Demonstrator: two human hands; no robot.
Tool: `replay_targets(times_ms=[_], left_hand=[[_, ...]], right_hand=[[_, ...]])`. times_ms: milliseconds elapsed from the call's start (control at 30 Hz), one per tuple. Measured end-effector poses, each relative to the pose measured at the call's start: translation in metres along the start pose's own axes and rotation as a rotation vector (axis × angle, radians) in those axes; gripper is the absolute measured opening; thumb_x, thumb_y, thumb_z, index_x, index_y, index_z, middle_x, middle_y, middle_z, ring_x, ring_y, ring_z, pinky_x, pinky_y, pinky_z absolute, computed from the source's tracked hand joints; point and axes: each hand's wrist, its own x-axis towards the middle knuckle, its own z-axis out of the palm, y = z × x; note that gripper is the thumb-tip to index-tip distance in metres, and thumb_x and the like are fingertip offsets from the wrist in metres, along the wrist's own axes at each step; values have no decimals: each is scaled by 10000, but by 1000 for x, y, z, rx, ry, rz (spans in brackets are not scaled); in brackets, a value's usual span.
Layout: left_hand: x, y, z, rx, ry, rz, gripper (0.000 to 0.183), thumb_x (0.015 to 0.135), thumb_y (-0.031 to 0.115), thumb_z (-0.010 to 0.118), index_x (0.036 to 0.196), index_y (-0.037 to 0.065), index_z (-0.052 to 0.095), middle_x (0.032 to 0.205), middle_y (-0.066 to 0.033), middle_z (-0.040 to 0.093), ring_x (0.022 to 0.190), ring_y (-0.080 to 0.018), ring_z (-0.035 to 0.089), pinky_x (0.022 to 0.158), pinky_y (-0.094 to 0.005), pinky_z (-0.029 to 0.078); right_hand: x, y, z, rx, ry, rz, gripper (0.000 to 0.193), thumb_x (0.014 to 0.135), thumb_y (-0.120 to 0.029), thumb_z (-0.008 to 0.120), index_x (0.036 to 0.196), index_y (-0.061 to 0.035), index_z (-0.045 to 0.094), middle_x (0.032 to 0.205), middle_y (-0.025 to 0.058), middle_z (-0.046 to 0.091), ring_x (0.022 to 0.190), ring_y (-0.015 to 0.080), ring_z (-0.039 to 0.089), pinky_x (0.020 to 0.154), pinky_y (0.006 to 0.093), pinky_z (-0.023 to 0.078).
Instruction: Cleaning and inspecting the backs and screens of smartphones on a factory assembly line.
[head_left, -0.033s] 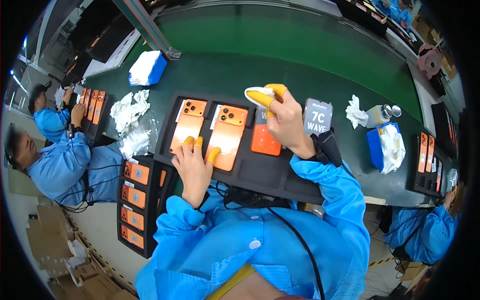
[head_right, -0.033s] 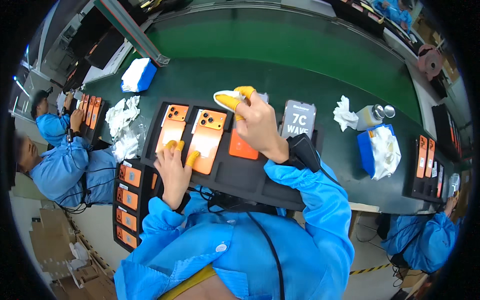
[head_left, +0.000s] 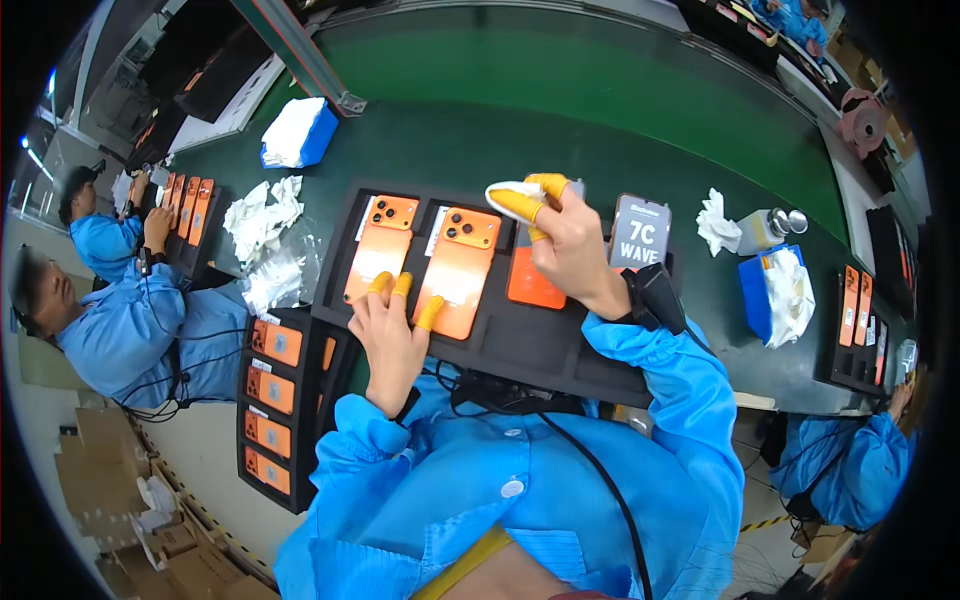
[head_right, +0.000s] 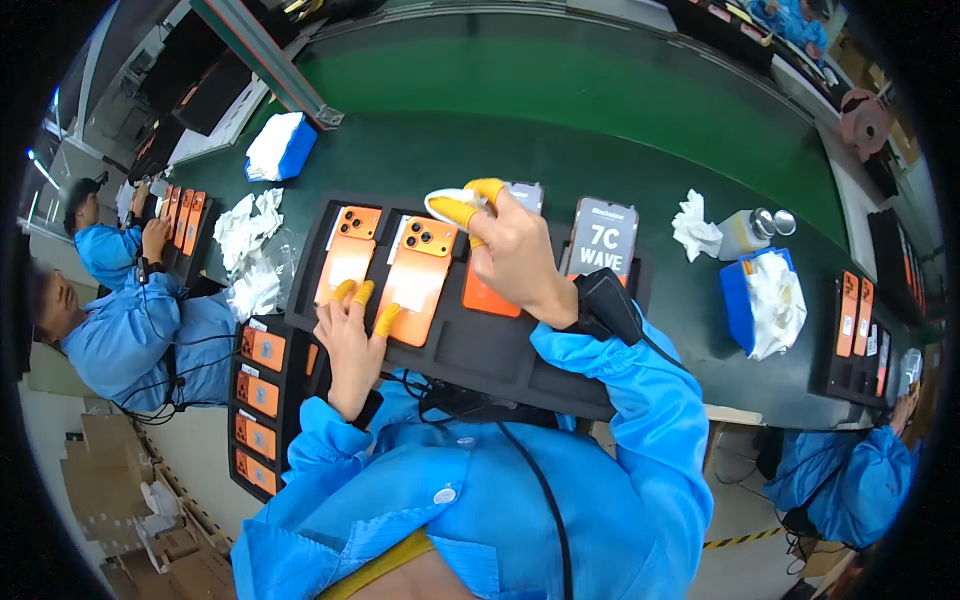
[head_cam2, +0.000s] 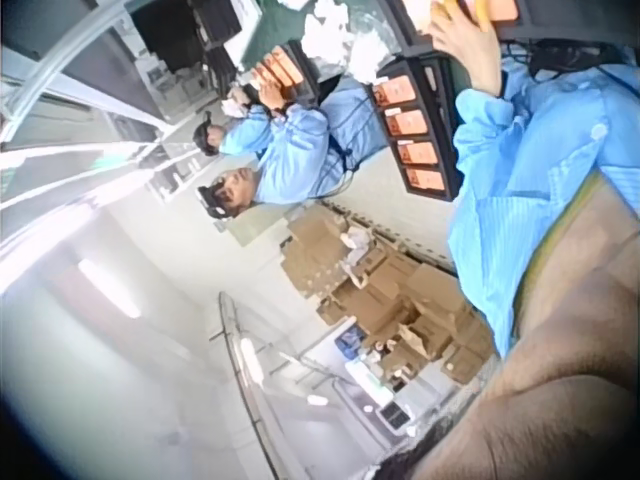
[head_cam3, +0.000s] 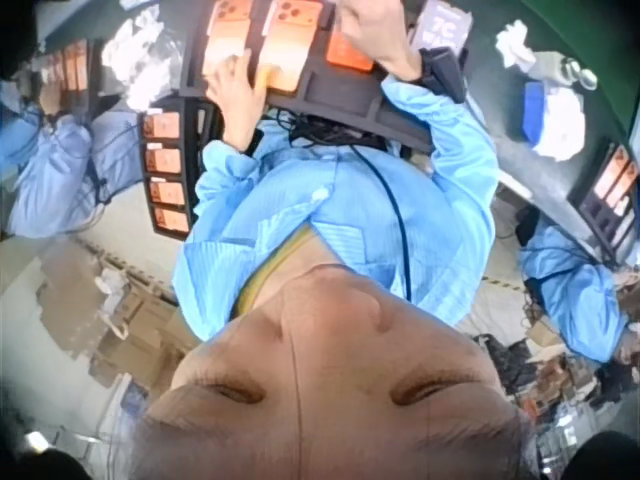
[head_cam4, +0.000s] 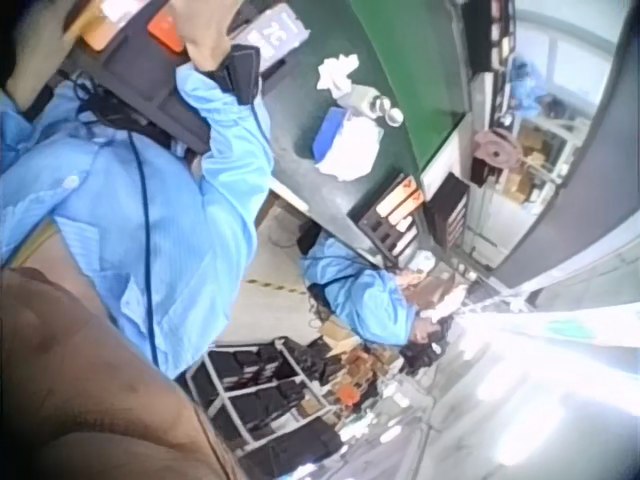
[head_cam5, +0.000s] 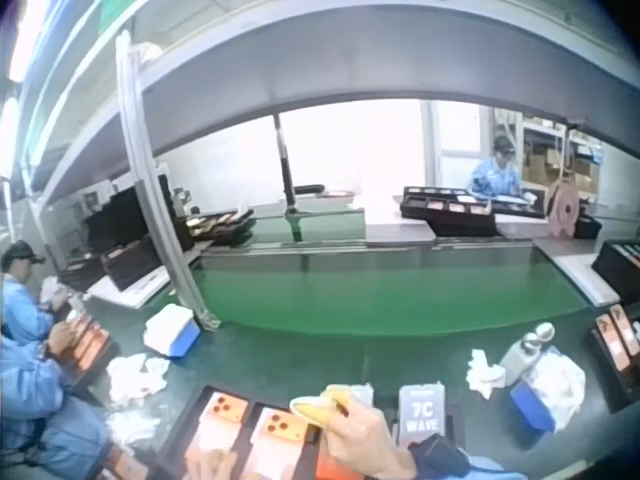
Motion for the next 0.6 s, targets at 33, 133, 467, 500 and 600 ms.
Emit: replay_targets(times_ms=[33,133,467,500,600], left_hand=[[-3,0,-2,-85,-42,-17,429,832,303,659,1152,23,598,1164,-177,516,1068,-330,445,850,-439,323],[-7,16,-5,-95,-120,-66,487,745,317,749,1130,63,595,1165,-176,466,1084,-357,393,854,-450,312],[-47,42,-24,-467,-82,-129,557,739,225,767,1177,-11,517,1194,-144,532,1080,-334,402,920,-436,282],[-48,38,-22,-579,-94,-126,510,756,196,744,1168,-7,522,1147,-142,555,1009,-313,452,889,-420,278],[-32,32,-25,-593,82,-60,376,752,98,710,1092,0,582,911,-83,633,729,-238,548,767,-361,270]], right_hand=[[-5,-6,3,24,-67,-17,564,621,144,485,1090,-102,680,1058,191,584,841,335,637,714,346,543],[-30,-6,23,27,-284,-58,529,642,100,556,1104,-129,673,995,148,593,757,308,626,650,362,534],[-57,-35,-5,116,-347,-305,400,650,-13,659,1035,-113,701,986,131,633,647,250,599,559,341,491],[-57,-37,-9,121,-385,-389,409,629,-24,675,1028,-109,706,969,132,636,611,229,582,510,320,465],[-60,-36,-13,192,-328,-515,432,552,-62,701,982,-98,719,915,125,632,572,199,551,468,289,421]])
